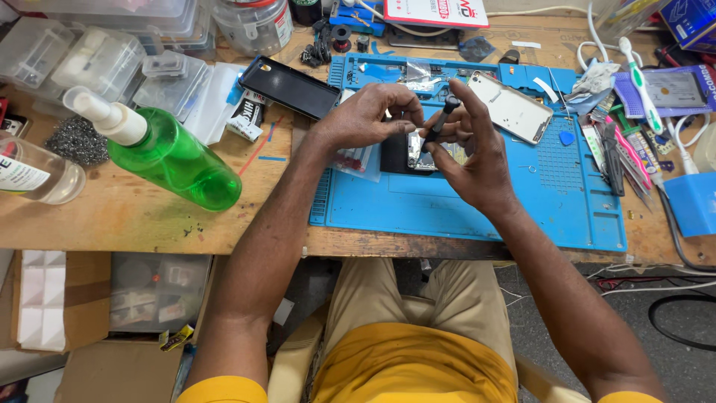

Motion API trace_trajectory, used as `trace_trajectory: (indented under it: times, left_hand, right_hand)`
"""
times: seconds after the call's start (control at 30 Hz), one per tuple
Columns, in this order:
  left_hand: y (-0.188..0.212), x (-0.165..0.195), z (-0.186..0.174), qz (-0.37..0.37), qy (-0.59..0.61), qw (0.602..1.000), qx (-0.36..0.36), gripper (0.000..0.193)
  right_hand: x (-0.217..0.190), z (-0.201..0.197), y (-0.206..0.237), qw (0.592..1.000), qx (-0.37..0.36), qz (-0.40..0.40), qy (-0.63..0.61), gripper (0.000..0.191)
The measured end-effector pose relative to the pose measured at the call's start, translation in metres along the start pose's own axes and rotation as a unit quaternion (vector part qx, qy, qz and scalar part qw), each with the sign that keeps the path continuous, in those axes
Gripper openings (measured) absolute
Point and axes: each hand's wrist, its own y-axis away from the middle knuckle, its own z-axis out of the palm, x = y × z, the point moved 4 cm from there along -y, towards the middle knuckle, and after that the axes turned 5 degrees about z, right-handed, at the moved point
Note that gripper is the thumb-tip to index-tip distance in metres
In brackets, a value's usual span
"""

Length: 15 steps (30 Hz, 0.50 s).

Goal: The person opens a smartphone by prying the back cover off, then uses a screwdriver to remove screws from the internal frame. They detach the battery connector and lift the battery out of the chassis, placing the components on the workbench.

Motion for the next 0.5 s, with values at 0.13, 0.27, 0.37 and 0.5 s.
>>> trace_trajectory:
  times: [0.13,0.27,0.37,0.5]
  left_hand:
    - [-0.001,-0.005,0.000,-0.016,-0.023,1.000,-0.007,0.013]
    - [-0.001,-0.006,0.002,-0.024,-0.034,0.999,-0.032,0.014]
    - [-0.001,-0.001,0.003,-0.024,-0.024,0.998,-0.054,0.015]
    - [-0.002,0.004,0.011,-0.033,0.010,0.996,-0.083,0.019]
  right_hand:
    - [0.003,0.000,0.002,1.000,-0.005,-0.026,0.008,0.096]
    - [0.014,-0.003,0.003,1.000,-0.009,-0.009,-0.018,0.098]
    - [0.021,-0.008,0.004,0.997,-0.003,0.003,-0.074,0.097]
    - [0.029,-0.015,0.005,0.989,0.028,0.016,-0.144,0.095]
